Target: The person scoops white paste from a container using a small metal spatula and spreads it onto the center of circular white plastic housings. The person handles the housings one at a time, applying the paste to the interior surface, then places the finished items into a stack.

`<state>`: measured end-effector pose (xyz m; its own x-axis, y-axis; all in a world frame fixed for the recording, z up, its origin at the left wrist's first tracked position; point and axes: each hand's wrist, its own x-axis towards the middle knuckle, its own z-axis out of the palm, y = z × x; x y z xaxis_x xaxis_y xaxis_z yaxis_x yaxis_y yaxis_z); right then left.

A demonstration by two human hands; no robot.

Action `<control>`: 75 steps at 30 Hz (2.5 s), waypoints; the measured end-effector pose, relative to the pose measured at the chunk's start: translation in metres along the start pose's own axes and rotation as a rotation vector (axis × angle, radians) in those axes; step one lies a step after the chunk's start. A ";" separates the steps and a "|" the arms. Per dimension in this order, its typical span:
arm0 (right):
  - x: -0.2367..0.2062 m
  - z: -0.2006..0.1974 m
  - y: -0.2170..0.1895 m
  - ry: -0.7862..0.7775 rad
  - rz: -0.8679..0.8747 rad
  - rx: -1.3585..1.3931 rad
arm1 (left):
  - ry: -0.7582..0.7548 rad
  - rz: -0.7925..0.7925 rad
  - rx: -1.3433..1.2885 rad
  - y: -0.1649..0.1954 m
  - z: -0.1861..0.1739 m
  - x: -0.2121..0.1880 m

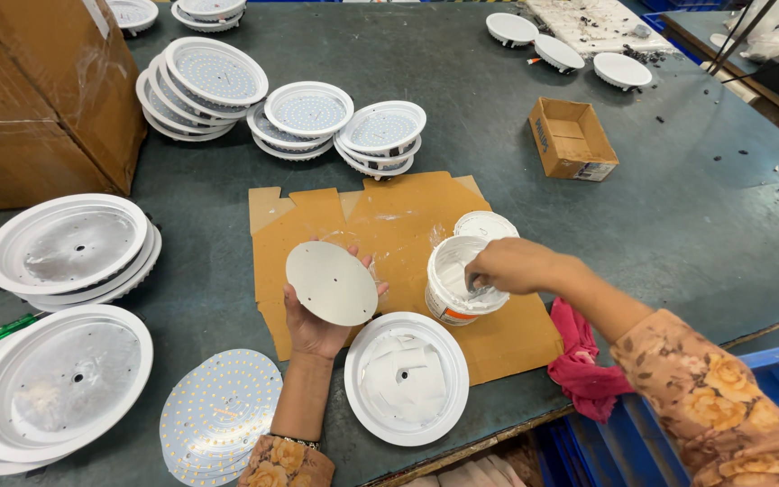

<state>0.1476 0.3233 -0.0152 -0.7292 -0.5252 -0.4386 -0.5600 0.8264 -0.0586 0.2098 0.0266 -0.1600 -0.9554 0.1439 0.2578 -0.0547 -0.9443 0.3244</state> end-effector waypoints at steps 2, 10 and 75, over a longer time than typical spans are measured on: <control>0.000 -0.012 0.010 0.046 -0.071 0.221 | 0.001 -0.001 0.013 0.000 0.001 -0.001; -0.015 -0.009 0.004 0.036 -0.048 0.253 | -0.019 -0.014 -0.024 -0.003 -0.001 0.001; -0.002 0.049 -0.069 0.807 -0.032 0.935 | -0.075 -0.130 -0.305 -0.047 0.023 -0.011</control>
<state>0.2066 0.2770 -0.0542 -0.9398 -0.2489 0.2342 -0.3280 0.4641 -0.8228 0.2297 0.0762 -0.1574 -0.9114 0.2799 0.3016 -0.2701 -0.9599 0.0747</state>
